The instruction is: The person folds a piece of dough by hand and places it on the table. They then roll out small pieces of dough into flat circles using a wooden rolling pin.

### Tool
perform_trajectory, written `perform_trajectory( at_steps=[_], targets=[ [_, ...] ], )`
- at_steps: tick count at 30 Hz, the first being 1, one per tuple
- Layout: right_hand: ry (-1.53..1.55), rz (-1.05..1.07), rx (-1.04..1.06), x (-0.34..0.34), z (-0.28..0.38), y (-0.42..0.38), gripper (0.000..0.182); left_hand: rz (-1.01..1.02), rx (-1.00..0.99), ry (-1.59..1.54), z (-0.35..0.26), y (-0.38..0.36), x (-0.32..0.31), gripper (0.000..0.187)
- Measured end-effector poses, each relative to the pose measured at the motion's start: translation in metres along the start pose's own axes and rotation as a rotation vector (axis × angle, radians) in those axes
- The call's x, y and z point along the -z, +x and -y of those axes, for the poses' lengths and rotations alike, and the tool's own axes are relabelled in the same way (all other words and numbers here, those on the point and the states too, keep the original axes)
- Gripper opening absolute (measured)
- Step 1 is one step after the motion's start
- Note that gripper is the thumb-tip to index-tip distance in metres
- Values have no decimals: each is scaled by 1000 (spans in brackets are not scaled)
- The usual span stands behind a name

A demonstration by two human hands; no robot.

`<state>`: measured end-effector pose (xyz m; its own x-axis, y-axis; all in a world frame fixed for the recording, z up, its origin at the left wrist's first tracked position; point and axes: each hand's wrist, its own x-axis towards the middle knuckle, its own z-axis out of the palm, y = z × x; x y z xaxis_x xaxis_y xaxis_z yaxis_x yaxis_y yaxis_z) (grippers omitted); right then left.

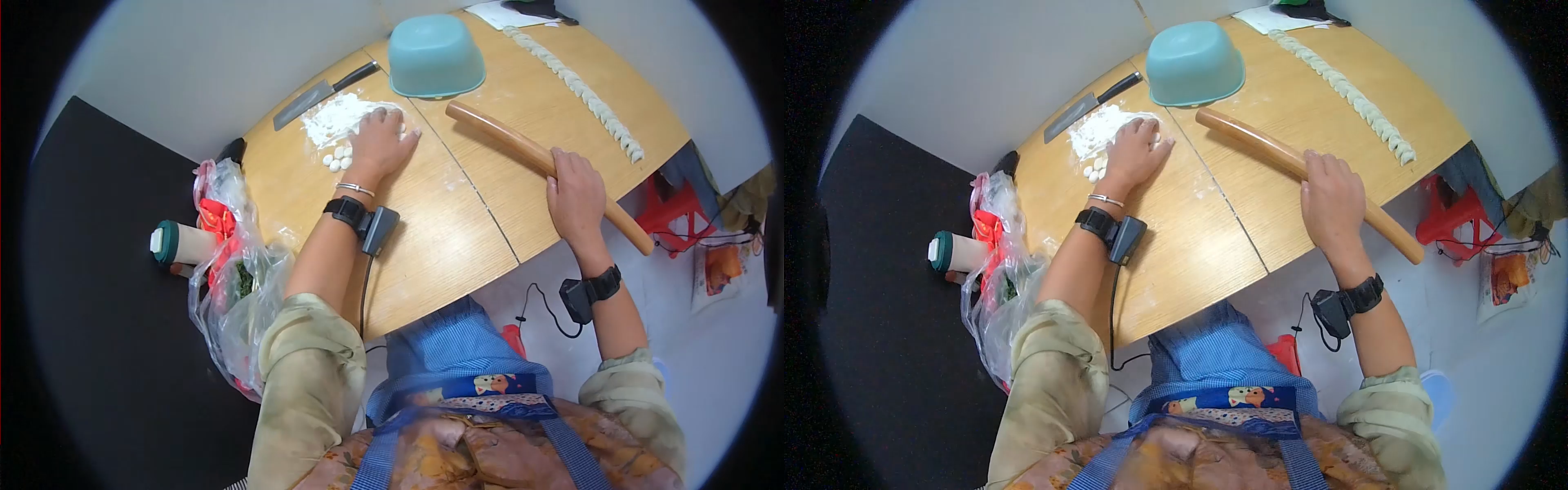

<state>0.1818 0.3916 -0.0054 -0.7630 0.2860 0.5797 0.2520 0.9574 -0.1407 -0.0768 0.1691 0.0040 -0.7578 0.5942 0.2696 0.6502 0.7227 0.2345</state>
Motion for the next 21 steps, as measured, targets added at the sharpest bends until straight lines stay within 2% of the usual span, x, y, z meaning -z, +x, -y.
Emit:
perform_trajectory(
  at_steps=[1,2,3,5,9,11,12,14,15,17,18,19,21],
  targets=[
    [2,6,8,-1,0,0,40,-35,-63,108,-2,-6,0,50],
    [-8,-20,14,-2,-1,-1,40,2,-91,69,1,-9,1,39],
    [-16,-48,16,-4,-2,-2,40,5,-86,73,4,-14,3,39],
    [-14,-23,11,-4,-3,-3,41,-1,-304,-46,11,-31,7,34],
    [-30,-11,19,-4,-3,-3,42,55,-430,-73,29,-72,27,34],
    [-25,-6,17,-3,-3,-4,42,-60,-461,30,40,-92,38,46],
    [-22,-4,15,-3,-2,-3,42,-56,-463,30,45,-95,38,46],
    [-21,1,9,-2,-3,-3,41,-383,-161,68,56,-100,35,56],
    [-21,2,7,-3,-2,-3,41,-377,-159,68,72,-95,29,56],
    [-7,-11,15,-5,-3,-3,41,-249,83,-213,97,-74,23,61],
    [4,-32,20,-5,-3,-3,41,-149,84,-233,100,-68,26,61],
    [-3,-31,22,-4,-4,-3,41,-151,84,-239,99,-65,24,61],
    [-7,-7,24,0,-1,-2,40,-82,-32,-409,83,-58,22,62]
  ],
)
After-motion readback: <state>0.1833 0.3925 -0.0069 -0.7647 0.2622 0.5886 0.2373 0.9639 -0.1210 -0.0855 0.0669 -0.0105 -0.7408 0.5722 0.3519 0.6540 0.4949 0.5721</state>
